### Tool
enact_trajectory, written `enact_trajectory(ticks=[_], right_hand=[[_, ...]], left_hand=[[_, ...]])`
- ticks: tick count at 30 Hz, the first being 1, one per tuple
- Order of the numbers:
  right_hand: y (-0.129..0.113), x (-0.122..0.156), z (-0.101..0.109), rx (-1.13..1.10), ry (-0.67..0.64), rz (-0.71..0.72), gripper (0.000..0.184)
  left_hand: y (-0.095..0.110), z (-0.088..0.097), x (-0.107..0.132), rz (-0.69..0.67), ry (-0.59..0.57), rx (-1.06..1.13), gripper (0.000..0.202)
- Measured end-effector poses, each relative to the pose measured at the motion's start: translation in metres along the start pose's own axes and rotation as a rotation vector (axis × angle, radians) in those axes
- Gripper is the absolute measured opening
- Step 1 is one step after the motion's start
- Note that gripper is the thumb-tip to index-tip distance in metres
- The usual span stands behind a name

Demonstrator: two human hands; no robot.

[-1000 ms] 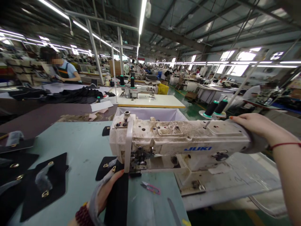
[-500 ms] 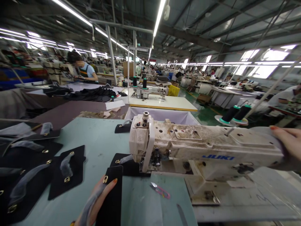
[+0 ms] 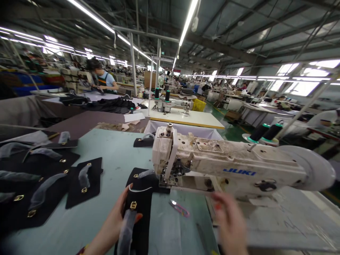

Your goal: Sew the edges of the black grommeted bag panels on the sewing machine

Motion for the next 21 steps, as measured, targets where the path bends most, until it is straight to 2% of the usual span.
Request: enact_trajectory(ticks=[1, 2, 3, 5, 6, 8, 10, 12, 15, 19, 21], right_hand=[[0.0, 0.039, -0.044, -0.222, -0.235, -0.094, 0.047], [-0.005, 0.078, -0.087, -0.445, -0.489, -0.198, 0.056], [-0.01, 0.112, -0.121, -0.605, -0.659, -0.332, 0.064], [-0.025, 0.153, -0.166, -0.828, -0.792, -0.543, 0.069], [-0.032, 0.162, -0.179, -0.889, -0.8, -0.626, 0.066], [-0.041, 0.167, -0.193, -0.962, -0.767, -0.776, 0.057], [-0.041, 0.17, -0.197, -1.002, -0.732, -0.953, 0.051], [-0.036, 0.179, -0.197, -1.03, -0.687, -1.143, 0.049], [-0.029, 0.194, -0.196, -1.08, -0.598, -1.331, 0.048], [-0.032, 0.194, -0.19, -1.163, -0.435, -1.406, 0.043], [-0.041, 0.186, -0.189, -1.209, -0.416, -1.395, 0.038]], left_hand=[[0.002, -0.002, 0.003, 0.018, -0.017, 0.042, 0.09], [0.005, -0.003, 0.007, 0.038, -0.032, 0.092, 0.088], [0.008, -0.003, 0.01, 0.06, -0.041, 0.141, 0.085], [0.016, 0.003, 0.014, 0.103, -0.033, 0.227, 0.079], [0.02, 0.008, 0.016, 0.126, -0.018, 0.267, 0.075], [0.026, 0.019, 0.017, 0.176, 0.014, 0.349, 0.065], [0.028, 0.028, 0.018, 0.248, 0.017, 0.432, 0.054], [0.022, 0.032, 0.019, 0.352, 0.015, 0.514, 0.048], [0.008, 0.031, 0.02, 0.491, 0.005, 0.664, 0.042], [-0.006, 0.02, 0.028, 0.562, -0.142, 0.772, 0.036], [-0.016, 0.019, 0.036, 0.602, -0.18, 0.75, 0.033]])
Point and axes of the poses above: each hand's wrist, its own x-axis away from the middle knuckle, its own z-axis out of the back of the hand, y = z × x, the point moved 8 cm from there along -x, towards the middle knuckle, and after that the axes turned 8 degrees about y, right-handed, at the moved point
